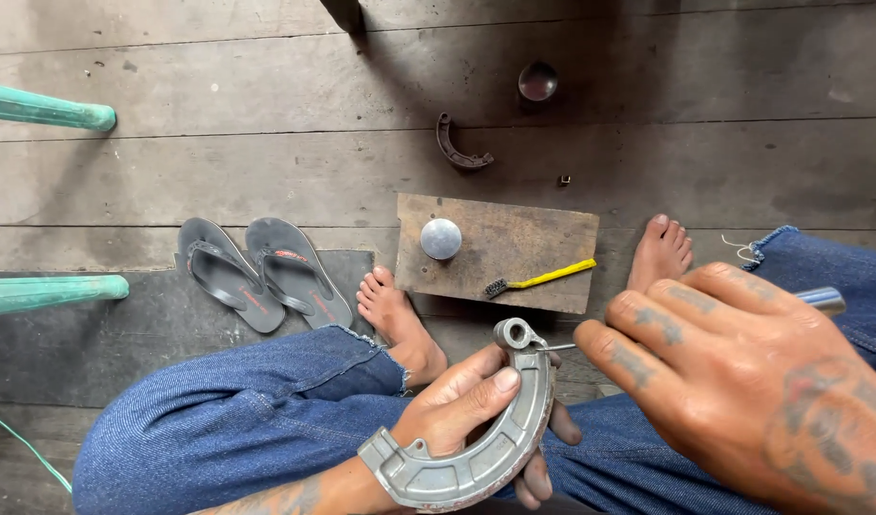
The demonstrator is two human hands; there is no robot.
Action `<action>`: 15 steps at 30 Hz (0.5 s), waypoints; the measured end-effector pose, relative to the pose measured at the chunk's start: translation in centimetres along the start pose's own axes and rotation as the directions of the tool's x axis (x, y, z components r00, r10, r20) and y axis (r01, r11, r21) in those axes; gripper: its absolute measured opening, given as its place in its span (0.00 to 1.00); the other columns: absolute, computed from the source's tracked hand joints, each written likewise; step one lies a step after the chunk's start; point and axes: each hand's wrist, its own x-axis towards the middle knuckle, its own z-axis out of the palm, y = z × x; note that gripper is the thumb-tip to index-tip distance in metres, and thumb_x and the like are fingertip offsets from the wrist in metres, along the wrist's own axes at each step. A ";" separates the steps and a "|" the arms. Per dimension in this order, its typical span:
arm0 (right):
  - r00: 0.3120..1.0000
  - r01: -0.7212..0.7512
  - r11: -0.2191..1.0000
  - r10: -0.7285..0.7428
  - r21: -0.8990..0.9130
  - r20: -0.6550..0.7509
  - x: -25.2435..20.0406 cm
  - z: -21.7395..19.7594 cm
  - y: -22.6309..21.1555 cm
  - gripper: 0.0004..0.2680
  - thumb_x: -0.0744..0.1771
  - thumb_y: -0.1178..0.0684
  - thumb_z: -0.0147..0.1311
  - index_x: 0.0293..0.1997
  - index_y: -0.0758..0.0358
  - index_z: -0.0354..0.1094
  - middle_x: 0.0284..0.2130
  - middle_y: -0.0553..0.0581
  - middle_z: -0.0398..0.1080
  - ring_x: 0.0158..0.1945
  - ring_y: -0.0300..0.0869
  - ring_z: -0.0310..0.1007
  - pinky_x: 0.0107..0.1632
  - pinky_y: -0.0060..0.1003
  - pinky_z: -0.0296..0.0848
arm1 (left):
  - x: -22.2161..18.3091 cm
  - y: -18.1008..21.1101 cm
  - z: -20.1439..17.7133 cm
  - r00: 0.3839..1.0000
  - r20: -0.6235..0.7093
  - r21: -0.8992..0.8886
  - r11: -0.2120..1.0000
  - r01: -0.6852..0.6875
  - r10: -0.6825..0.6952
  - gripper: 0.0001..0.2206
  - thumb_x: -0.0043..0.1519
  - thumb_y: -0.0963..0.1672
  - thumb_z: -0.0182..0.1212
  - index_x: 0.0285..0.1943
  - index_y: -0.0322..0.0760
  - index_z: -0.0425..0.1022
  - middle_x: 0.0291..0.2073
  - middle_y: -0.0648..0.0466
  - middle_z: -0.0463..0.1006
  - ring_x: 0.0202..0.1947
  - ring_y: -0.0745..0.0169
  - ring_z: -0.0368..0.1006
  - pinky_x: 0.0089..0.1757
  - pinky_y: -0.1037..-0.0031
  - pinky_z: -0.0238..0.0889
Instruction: Servicing a motorcycle brake shoe by using a small tool to manipulate the internal spring and pin mechanism.
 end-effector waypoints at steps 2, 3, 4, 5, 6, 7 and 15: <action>1.000 -0.007 0.999 0.007 -0.048 0.002 -0.1 0.1 -0.4 0.17 0.58 0.50 0.56 0.50 0.56 0.70 0.42 0.51 0.71 0.36 0.45 0.70 0.44 0.42 0.68 | 0.0 0.0 -0.2 1.000 -0.018 0.058 0.998 0.013 -0.012 0.19 0.75 0.44 0.42 0.69 0.22 0.56 0.47 0.29 0.75 0.29 0.51 0.78 0.34 0.69 0.79; 1.000 0.007 0.998 -0.007 -0.056 0.008 -0.1 0.2 -0.4 0.16 0.58 0.49 0.54 0.50 0.57 0.69 0.40 0.52 0.69 0.36 0.45 0.70 0.47 0.44 0.67 | 0.1 -0.1 -0.4 0.999 -0.034 0.053 0.998 0.030 -0.029 0.20 0.74 0.44 0.44 0.71 0.22 0.55 0.45 0.30 0.75 0.28 0.51 0.79 0.32 0.70 0.78; 1.000 0.021 0.998 -0.020 -0.063 0.015 -0.1 0.3 -0.5 0.16 0.59 0.49 0.53 0.50 0.57 0.69 0.38 0.53 0.68 0.37 0.46 0.70 0.50 0.46 0.65 | 0.1 -0.2 -0.7 0.998 -0.051 0.047 0.998 0.048 -0.045 0.21 0.74 0.44 0.45 0.72 0.23 0.54 0.44 0.32 0.76 0.28 0.51 0.79 0.30 0.70 0.77; 1.000 0.019 0.998 -0.018 -0.062 0.014 -0.1 0.2 -0.7 0.16 0.59 0.49 0.53 0.50 0.57 0.69 0.38 0.53 0.68 0.37 0.46 0.70 0.50 0.46 0.65 | 0.2 -0.3 -0.7 0.998 -0.052 0.049 0.998 0.049 -0.047 0.21 0.74 0.44 0.45 0.72 0.23 0.54 0.44 0.32 0.76 0.28 0.51 0.79 0.30 0.70 0.77; 1.000 0.016 0.995 -0.015 -0.100 0.014 -0.1 0.2 -0.8 0.15 0.59 0.48 0.53 0.48 0.57 0.69 0.37 0.53 0.69 0.37 0.47 0.69 0.51 0.47 0.64 | 0.2 -0.4 -0.7 0.996 -0.075 0.073 0.996 0.045 -0.039 0.21 0.74 0.44 0.46 0.72 0.24 0.55 0.42 0.34 0.76 0.27 0.53 0.78 0.29 0.71 0.76; 1.000 0.013 0.990 -0.011 -0.137 0.015 0.0 0.2 -0.9 0.15 0.59 0.47 0.52 0.47 0.56 0.70 0.37 0.54 0.69 0.37 0.48 0.68 0.52 0.49 0.63 | 0.3 -0.4 -0.8 0.995 -0.098 0.097 0.994 0.041 -0.031 0.20 0.73 0.44 0.46 0.72 0.26 0.56 0.40 0.37 0.77 0.27 0.54 0.78 0.29 0.71 0.75; 1.000 0.003 0.951 -0.005 -0.310 -0.007 0.7 0.4 -2.7 0.05 0.64 0.54 0.52 0.40 0.60 0.70 0.29 0.55 0.66 0.32 0.46 0.65 0.53 0.41 0.61 | 0.1 -0.2 0.1 0.981 -0.195 0.273 0.961 0.054 0.000 0.19 0.71 0.44 0.49 0.69 0.29 0.60 0.38 0.41 0.77 0.22 0.59 0.76 0.25 0.76 0.71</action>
